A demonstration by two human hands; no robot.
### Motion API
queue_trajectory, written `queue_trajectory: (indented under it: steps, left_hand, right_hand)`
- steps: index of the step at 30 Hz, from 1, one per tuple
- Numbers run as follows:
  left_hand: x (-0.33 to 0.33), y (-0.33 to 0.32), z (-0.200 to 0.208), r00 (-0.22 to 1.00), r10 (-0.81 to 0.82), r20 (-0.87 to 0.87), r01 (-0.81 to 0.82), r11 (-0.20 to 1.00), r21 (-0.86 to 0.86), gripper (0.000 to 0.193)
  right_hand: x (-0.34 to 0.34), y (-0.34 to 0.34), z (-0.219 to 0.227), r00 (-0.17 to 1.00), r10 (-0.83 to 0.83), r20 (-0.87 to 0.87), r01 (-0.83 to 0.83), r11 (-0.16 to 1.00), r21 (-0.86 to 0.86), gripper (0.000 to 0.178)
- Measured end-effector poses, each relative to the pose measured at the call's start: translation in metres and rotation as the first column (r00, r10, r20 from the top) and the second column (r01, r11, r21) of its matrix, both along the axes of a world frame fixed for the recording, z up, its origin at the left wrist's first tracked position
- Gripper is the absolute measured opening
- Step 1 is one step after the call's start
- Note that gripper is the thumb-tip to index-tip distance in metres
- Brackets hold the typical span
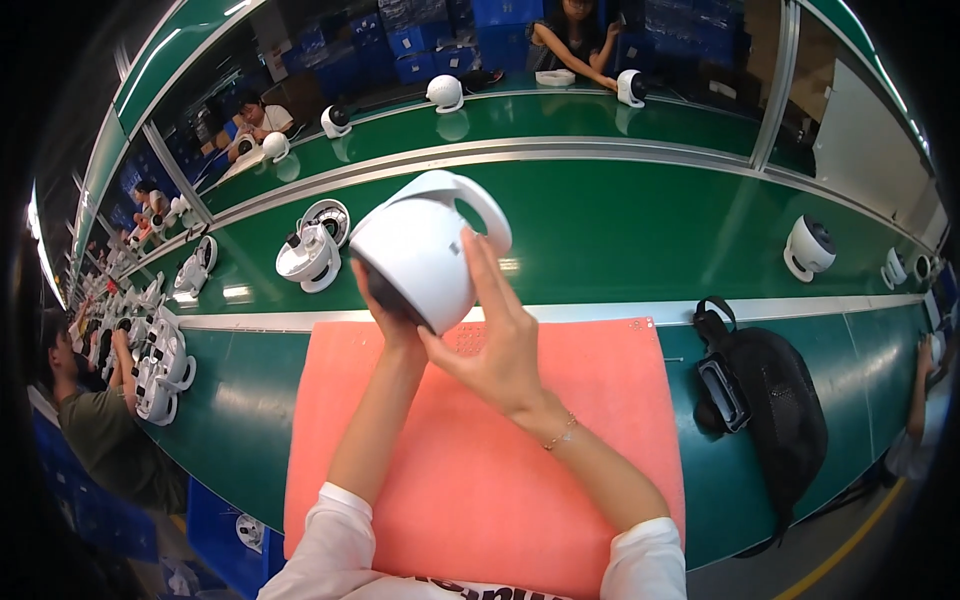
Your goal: Assembling security camera components on an industrial assembly line.
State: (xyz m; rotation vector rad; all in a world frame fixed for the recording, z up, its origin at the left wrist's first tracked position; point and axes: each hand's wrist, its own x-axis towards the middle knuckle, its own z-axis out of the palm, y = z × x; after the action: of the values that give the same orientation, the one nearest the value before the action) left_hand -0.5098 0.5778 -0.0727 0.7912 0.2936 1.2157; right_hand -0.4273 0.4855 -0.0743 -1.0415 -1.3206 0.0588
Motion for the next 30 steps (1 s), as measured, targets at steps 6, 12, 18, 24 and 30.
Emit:
queue_trajectory:
  steps: [6, 12, 18, 24, 30]
  left_hand:
    - [-0.006, 0.014, -0.013, 0.998, -0.06, 0.009, 0.059, 0.995, 0.087, 0.076]
    - [-0.025, 0.03, 0.0, 0.973, 0.154, -0.169, -0.007, 0.76, 0.65, 0.088]
    - [-0.029, 0.016, 0.008, 0.923, 0.357, -0.147, -0.155, 0.692, 0.705, 0.08]
    - [-0.007, -0.024, 0.008, 0.807, 0.556, -0.199, -0.257, 0.634, 0.729, 0.065]
    - [0.002, -0.053, -0.001, 0.792, 0.431, -0.433, 0.034, 0.677, 0.735, 0.049]
  right_hand:
    - [-0.008, 0.002, -0.005, 0.993, -0.111, 0.035, 0.102, 0.974, 0.202, 0.081]
    - [0.006, -0.01, 0.01, 0.996, 0.035, -0.077, -0.041, 0.995, -0.088, 0.076]
    - [0.015, -0.017, 0.022, 0.911, 0.275, -0.307, -0.325, 0.937, -0.125, 0.074]
    - [0.05, 0.006, -0.006, 0.654, 0.573, -0.494, -0.604, 0.789, 0.116, 0.072]
    - [0.081, 0.014, -0.026, 0.159, 0.43, -0.889, -0.606, 0.753, 0.257, 0.057]
